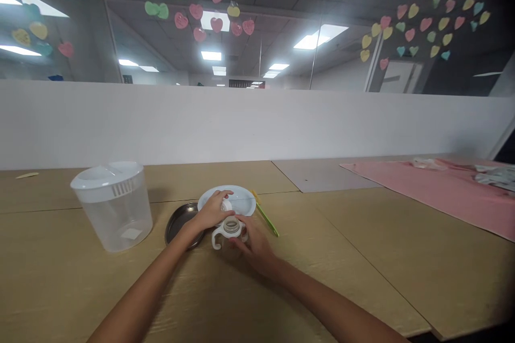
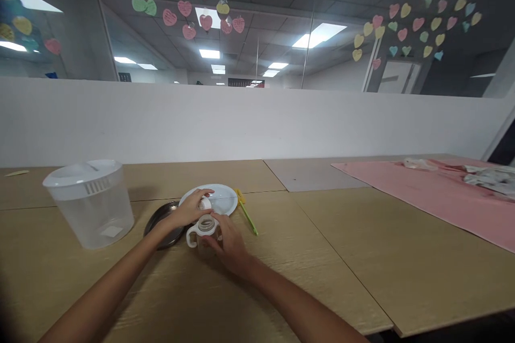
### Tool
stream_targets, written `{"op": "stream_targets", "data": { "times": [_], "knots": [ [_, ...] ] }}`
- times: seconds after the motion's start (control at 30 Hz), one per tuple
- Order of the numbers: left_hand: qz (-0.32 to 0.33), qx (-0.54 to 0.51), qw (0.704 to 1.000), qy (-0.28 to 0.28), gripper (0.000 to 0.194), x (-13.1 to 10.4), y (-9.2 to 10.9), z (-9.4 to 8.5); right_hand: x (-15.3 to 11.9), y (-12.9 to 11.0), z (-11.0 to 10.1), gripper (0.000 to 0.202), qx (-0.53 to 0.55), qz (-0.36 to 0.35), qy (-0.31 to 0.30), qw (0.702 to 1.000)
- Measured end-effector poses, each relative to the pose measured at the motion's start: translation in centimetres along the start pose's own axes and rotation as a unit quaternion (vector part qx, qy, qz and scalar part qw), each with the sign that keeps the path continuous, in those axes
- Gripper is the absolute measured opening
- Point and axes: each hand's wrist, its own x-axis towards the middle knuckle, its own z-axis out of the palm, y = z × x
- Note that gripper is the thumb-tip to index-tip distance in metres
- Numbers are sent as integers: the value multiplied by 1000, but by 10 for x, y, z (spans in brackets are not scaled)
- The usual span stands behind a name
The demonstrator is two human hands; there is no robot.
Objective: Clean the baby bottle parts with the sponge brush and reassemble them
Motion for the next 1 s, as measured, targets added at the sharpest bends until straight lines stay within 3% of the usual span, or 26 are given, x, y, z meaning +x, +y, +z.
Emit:
{"op": "stream_targets", "data": {
  "times": [0.17, 0.3, 0.43, 0.53, 0.63, 0.77, 1.0],
  "knots": [
    [-44, -73, 996, 39, 55, 4, 0, -15, -2, 2, 1, 41, -9, -7, 0, 1000],
    [-48, -156, 985, 49, 66, 0, 33, -38, -3, 4, -1, 48, -23, -45, 28, 998],
    [0, -169, 983, -67, 80, -19, 84, -51, -1, 5, -5, 62, -36, -73, 113, 990],
    [30, -145, 974, -174, 92, -32, 108, -50, 0, 7, -8, 63, -35, -121, 159, 979],
    [37, -104, 974, -198, 95, -36, 113, -45, 2, 8, -10, 51, -31, -158, 164, 973],
    [34, -74, 978, -192, 89, -34, 108, -42, 3, 6, -10, 46, -28, -124, 178, 976],
    [65, -46, 981, -175, 55, -33, 111, -46, 4, 0, -13, 45, -30, -105, 213, 971]
  ]
}}
